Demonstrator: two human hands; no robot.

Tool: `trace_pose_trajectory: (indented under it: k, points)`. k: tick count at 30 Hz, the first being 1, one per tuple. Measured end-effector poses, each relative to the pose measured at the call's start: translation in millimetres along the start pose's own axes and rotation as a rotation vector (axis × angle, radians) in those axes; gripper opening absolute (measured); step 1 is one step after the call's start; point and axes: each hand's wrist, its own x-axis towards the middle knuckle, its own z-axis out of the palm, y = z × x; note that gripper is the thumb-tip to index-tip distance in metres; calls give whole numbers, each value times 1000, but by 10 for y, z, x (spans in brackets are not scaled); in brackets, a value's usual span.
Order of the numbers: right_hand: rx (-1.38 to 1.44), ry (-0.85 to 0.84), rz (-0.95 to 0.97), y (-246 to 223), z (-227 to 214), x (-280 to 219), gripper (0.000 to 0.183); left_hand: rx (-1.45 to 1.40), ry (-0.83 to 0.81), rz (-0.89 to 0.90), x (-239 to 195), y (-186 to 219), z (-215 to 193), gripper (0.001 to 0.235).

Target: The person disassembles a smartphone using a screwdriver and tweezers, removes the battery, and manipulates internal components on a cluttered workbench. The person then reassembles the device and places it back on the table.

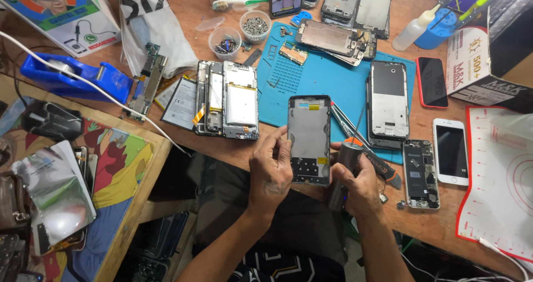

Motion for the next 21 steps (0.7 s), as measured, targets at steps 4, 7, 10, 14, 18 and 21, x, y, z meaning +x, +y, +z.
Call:
trace_pose_trajectory:
  k: [4,7,10,14,18,21]
  points:
    - [-302,8,-4,-25,72,3,42,7,-1,54,35,-47,78,26]
    - [-324,16,21,-70,86,-14,38,-27,-14,14,71,-90,135,22]
    - [-293,-48,-23,-100,116,-16,42,-56,-5,-26,219,-115,179,18]
    - [-269,-165,-138,-91,113,-58,40,-92,12,-53,431,-122,186,19]
    - [-196,-74,-54,-21,78,-112,43,-140,9,-56,516,-126,230,20]
    - [-185,-50,-69,7,56,-133,43,-160,-36,-87,546,-157,227,15]
